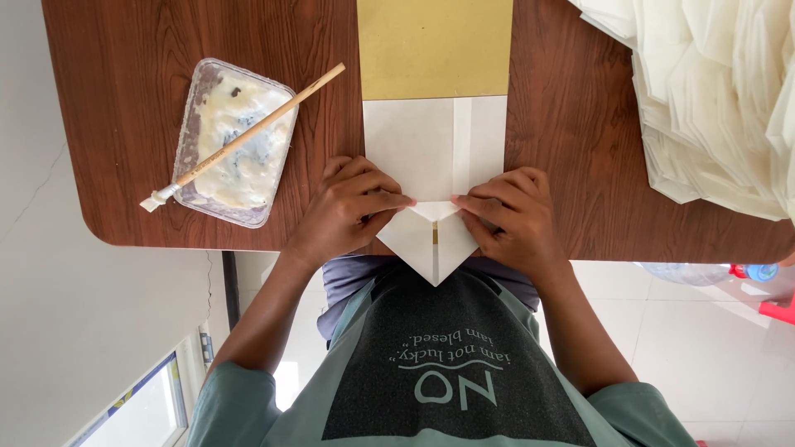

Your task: Apply adhesive with a brush and fold the bottom of a bag to seal it.

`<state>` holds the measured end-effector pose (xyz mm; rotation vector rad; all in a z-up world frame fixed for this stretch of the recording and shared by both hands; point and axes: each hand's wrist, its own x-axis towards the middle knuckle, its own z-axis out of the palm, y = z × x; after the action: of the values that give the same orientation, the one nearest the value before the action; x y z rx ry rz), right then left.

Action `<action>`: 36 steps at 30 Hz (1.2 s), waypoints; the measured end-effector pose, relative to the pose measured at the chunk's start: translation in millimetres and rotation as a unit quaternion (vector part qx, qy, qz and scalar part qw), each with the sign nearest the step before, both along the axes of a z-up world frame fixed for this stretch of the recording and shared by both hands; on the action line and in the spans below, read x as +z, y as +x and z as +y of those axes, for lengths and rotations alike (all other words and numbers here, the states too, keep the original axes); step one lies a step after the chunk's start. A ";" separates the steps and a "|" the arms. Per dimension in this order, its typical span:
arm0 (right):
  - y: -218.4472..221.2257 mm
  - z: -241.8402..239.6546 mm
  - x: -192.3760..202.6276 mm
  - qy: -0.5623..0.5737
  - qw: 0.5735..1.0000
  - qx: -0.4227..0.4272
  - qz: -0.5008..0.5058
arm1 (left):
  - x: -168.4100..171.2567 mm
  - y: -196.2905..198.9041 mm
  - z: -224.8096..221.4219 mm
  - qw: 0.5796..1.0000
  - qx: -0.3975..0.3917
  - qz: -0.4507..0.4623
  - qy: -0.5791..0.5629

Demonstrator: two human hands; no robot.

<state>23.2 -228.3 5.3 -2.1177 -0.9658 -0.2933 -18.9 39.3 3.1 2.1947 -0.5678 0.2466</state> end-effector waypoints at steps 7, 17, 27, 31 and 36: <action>-19.8 15.5 10.4 0.019 0.996 0.023 -0.079 | -3.8 -6.3 0.1 1.000 -0.002 -0.026 0.015; -34.5 11.1 -2.0 -0.011 0.994 0.018 -0.108 | -10.5 -23.1 -4.8 0.994 0.028 -0.084 0.058; -39.9 7.4 -2.8 -0.022 0.994 0.022 -0.108 | -16.6 -51.6 -12.1 0.981 0.060 -0.115 0.147; -43.1 6.0 0.8 -0.036 0.995 0.027 -0.092 | -14.0 -63.2 -10.4 0.977 0.063 -0.100 0.177; -50.6 2.8 1.0 -0.069 0.994 0.025 -0.084 | -16.3 -66.4 -12.6 0.974 0.059 -0.119 0.181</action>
<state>-27.4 -225.5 6.3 -2.2167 -1.1652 -0.3952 -85.3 26.7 -13.2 2.5758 -0.6560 0.5099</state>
